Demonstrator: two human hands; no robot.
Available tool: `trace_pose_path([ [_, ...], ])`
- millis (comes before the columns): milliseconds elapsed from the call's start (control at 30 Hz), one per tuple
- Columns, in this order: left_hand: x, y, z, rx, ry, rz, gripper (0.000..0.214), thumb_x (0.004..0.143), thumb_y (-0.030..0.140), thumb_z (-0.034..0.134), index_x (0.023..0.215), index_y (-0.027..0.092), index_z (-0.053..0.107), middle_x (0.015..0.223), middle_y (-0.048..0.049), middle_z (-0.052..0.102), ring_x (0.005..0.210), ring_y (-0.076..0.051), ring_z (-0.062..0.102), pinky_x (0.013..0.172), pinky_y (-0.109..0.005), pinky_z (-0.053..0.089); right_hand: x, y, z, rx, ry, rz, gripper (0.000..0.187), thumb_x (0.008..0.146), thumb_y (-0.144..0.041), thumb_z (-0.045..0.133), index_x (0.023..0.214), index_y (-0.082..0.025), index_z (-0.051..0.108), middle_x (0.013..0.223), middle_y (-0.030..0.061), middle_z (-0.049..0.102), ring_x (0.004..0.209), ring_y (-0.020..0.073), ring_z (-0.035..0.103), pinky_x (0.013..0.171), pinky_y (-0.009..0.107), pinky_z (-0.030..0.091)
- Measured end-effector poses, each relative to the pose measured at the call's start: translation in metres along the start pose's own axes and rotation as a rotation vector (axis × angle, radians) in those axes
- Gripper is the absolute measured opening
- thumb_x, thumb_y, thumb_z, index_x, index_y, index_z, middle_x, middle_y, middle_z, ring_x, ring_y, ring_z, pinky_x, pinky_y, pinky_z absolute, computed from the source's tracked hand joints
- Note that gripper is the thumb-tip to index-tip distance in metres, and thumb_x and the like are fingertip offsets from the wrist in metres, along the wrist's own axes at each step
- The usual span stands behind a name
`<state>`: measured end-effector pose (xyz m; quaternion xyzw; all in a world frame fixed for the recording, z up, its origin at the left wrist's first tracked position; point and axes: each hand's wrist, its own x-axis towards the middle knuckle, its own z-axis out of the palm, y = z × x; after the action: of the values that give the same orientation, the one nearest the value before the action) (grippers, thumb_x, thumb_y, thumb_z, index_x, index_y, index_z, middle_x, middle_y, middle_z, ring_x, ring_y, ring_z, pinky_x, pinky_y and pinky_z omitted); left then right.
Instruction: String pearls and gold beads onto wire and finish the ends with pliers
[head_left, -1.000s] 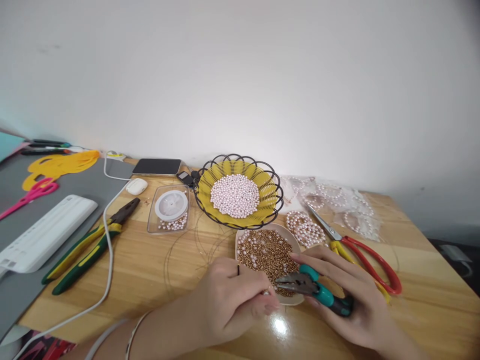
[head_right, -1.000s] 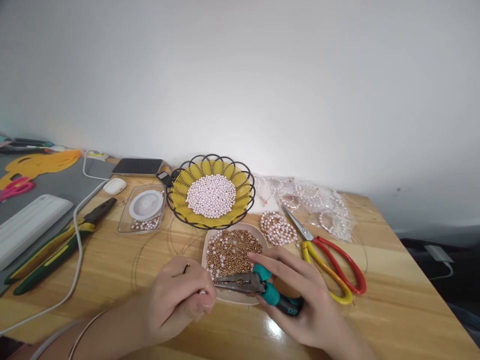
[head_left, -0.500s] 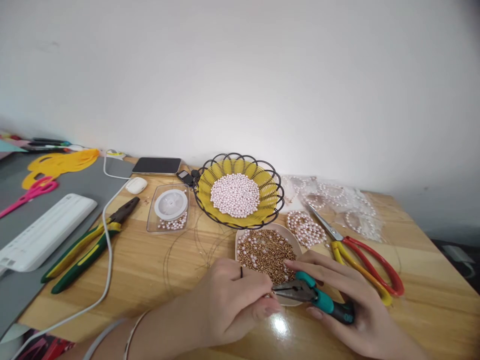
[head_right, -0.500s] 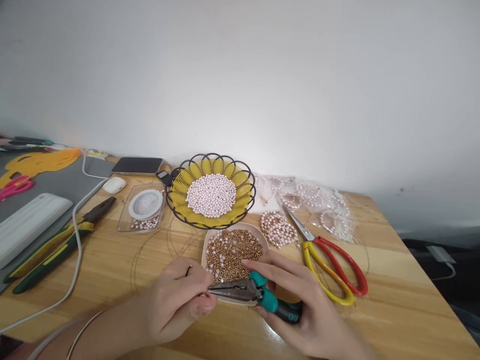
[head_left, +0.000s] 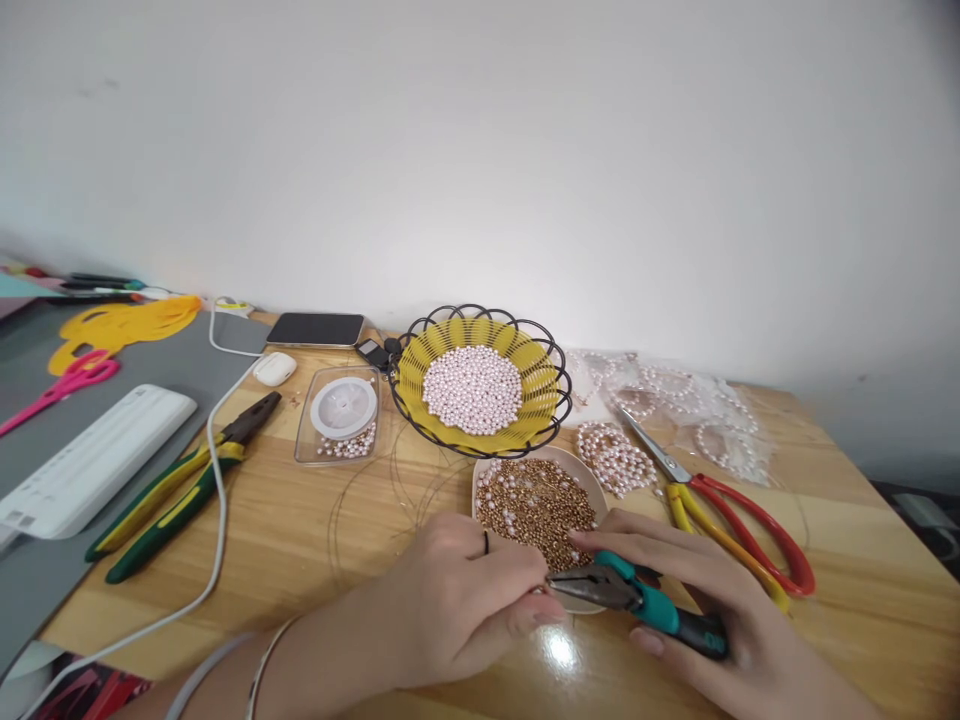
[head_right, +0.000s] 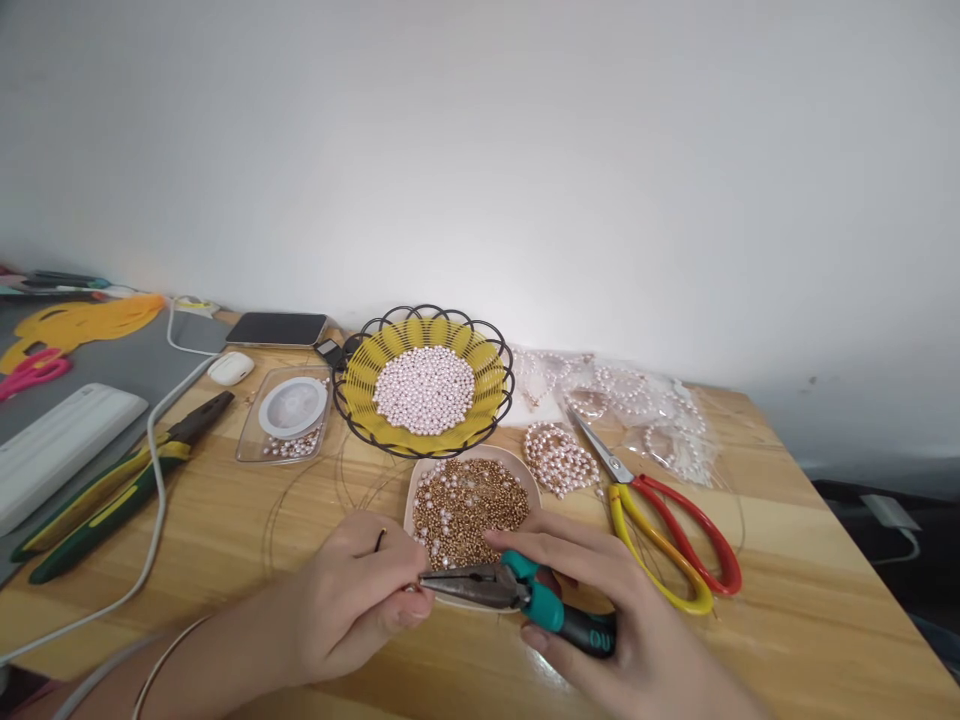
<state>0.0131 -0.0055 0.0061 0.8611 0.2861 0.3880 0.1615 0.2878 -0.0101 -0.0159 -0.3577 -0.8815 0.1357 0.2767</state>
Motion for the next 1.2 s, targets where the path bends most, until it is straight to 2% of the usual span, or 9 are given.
trace_pose_path([
  [233, -0.003, -0.002, 0.003, -0.05, -0.009, -0.007, 0.058, 0.116, 0.038, 0.016, 0.071, 0.021, 0.048, 0.056, 0.003, 0.056, 0.05, -0.011, 0.05, 0.052, -0.023, 0.041, 0.003, -0.003, -0.002, 0.064, 0.019, 0.032, 0.038, 0.091, -0.031, 0.066, 0.129, -0.033, 0.067, 0.11, 0.0027, 0.085, 0.1, 0.024, 0.082, 0.085, 0.034, 0.066],
  [333, -0.003, -0.004, 0.005, -0.092, 0.036, -0.002, 0.055, 0.116, 0.038, 0.021, 0.071, 0.02, 0.048, 0.055, 0.0036, 0.053, 0.048, -0.011, 0.048, 0.05, -0.023, 0.038, 0.001, -0.006, 0.002, 0.099, 0.084, 0.071, 0.036, 0.091, -0.032, 0.069, 0.127, -0.034, 0.069, 0.109, 0.0016, 0.086, 0.1, 0.0216, 0.082, 0.088, 0.031, 0.064],
  [433, -0.001, -0.005, 0.004, -0.075, 0.029, -0.066, 0.056, 0.116, 0.038, 0.021, 0.07, 0.02, 0.048, 0.054, 0.0039, 0.052, 0.048, -0.011, 0.049, 0.05, -0.023, 0.037, -0.003, -0.009, 0.006, 0.135, 0.135, 0.145, 0.035, 0.091, -0.037, 0.072, 0.126, -0.035, 0.07, 0.109, 0.001, 0.086, 0.1, 0.0202, 0.082, 0.092, 0.028, 0.062],
  [600, 0.002, -0.004, 0.002, -0.033, 0.035, -0.12, 0.056, 0.116, 0.038, 0.021, 0.071, 0.02, 0.048, 0.055, 0.0048, 0.054, 0.047, -0.011, 0.049, 0.049, -0.024, 0.035, -0.003, -0.014, 0.009, 0.121, 0.083, 0.235, 0.038, 0.091, -0.039, 0.075, 0.128, -0.036, 0.07, 0.113, 0.0019, 0.085, 0.099, 0.0212, 0.082, 0.091, 0.027, 0.062],
  [700, 0.002, -0.004, 0.003, -0.039, 0.058, -0.122, 0.053, 0.116, 0.037, 0.023, 0.072, 0.021, 0.048, 0.055, 0.0053, 0.053, 0.046, -0.01, 0.048, 0.049, -0.024, 0.034, -0.001, -0.018, 0.01, 0.112, 0.111, 0.245, 0.033, 0.092, -0.038, 0.072, 0.125, -0.033, 0.072, 0.113, 0.0052, 0.084, 0.101, 0.0229, 0.081, 0.09, 0.027, 0.063],
  [833, 0.001, -0.003, 0.005, -0.038, 0.092, -0.115, 0.052, 0.116, 0.036, 0.024, 0.073, 0.021, 0.047, 0.055, 0.005, 0.052, 0.047, -0.011, 0.047, 0.049, -0.025, 0.034, -0.001, -0.018, 0.015, 0.096, 0.107, 0.202, 0.034, 0.092, -0.024, 0.066, 0.126, -0.029, 0.069, 0.112, 0.008, 0.082, 0.102, 0.0251, 0.08, 0.083, 0.027, 0.066],
  [1000, -0.003, -0.002, 0.011, -0.068, 0.129, -0.105, 0.045, 0.115, 0.032, 0.028, 0.077, 0.021, 0.05, 0.057, 0.0048, 0.05, 0.047, -0.011, 0.046, 0.049, -0.026, 0.034, -0.006, -0.011, 0.024, -0.042, 0.162, 0.126, 0.045, 0.091, -0.015, 0.063, 0.136, -0.021, 0.063, 0.117, 0.0151, 0.073, 0.102, 0.0286, 0.075, 0.082, 0.037, 0.064],
  [1200, -0.008, 0.002, 0.013, -0.13, 0.133, -0.111, 0.048, 0.115, 0.033, 0.027, 0.072, 0.021, 0.046, 0.053, 0.006, 0.05, 0.044, -0.01, 0.047, 0.048, -0.025, 0.035, 0.001, -0.012, 0.026, -0.116, 0.238, 0.005, 0.062, 0.088, -0.004, 0.063, 0.148, -0.019, 0.055, 0.107, 0.0129, 0.068, 0.088, 0.0246, 0.071, 0.07, 0.033, 0.059],
])
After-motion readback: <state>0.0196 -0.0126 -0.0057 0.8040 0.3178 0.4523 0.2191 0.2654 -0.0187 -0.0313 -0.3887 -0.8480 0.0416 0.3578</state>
